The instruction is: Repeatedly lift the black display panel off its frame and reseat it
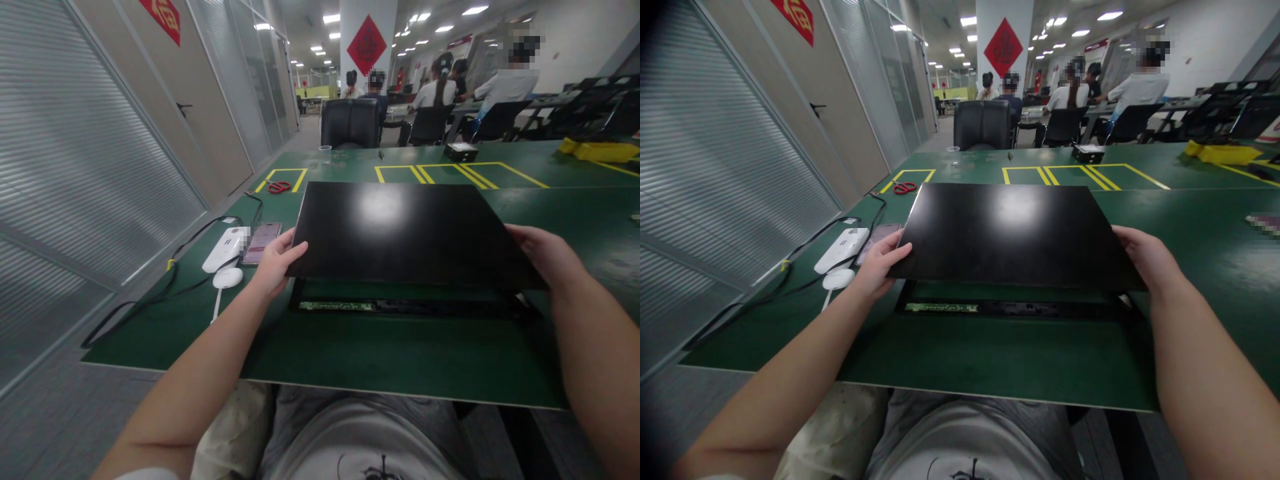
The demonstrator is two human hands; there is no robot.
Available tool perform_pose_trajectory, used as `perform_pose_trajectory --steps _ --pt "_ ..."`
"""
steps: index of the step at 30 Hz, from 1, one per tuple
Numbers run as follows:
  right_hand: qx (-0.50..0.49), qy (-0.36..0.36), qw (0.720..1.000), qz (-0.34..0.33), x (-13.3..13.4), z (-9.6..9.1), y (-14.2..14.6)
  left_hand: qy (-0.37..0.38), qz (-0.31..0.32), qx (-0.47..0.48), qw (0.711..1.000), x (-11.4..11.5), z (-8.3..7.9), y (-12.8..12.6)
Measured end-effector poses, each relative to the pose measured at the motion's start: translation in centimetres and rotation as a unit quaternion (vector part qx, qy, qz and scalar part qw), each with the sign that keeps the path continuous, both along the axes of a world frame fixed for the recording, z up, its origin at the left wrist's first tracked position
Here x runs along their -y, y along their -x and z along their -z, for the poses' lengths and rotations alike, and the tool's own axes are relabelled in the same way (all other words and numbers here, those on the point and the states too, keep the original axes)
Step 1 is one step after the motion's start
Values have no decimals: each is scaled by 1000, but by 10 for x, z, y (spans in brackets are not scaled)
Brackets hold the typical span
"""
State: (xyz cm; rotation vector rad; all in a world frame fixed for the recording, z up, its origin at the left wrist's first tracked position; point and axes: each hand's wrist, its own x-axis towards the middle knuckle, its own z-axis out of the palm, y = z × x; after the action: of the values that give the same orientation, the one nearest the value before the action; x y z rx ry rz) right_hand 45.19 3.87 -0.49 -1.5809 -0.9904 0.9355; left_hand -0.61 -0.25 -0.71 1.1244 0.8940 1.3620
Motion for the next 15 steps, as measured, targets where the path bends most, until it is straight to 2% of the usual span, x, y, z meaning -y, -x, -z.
perform_pose_trajectory --steps 2,6,8,15 --pt "-121 -19 992 -11 9 -13 7 1 -7 7 1000 0 -1 0" --pt "-212 -9 976 42 23 -30 19 -7 -16 9 1000 1 -3 -1" --pt "-237 -4 970 54 25 -32 20 -2 -24 4 1000 1 -4 -1" --pt "-318 -86 944 20 11 -20 5 36 -60 5 998 -5 0 2"
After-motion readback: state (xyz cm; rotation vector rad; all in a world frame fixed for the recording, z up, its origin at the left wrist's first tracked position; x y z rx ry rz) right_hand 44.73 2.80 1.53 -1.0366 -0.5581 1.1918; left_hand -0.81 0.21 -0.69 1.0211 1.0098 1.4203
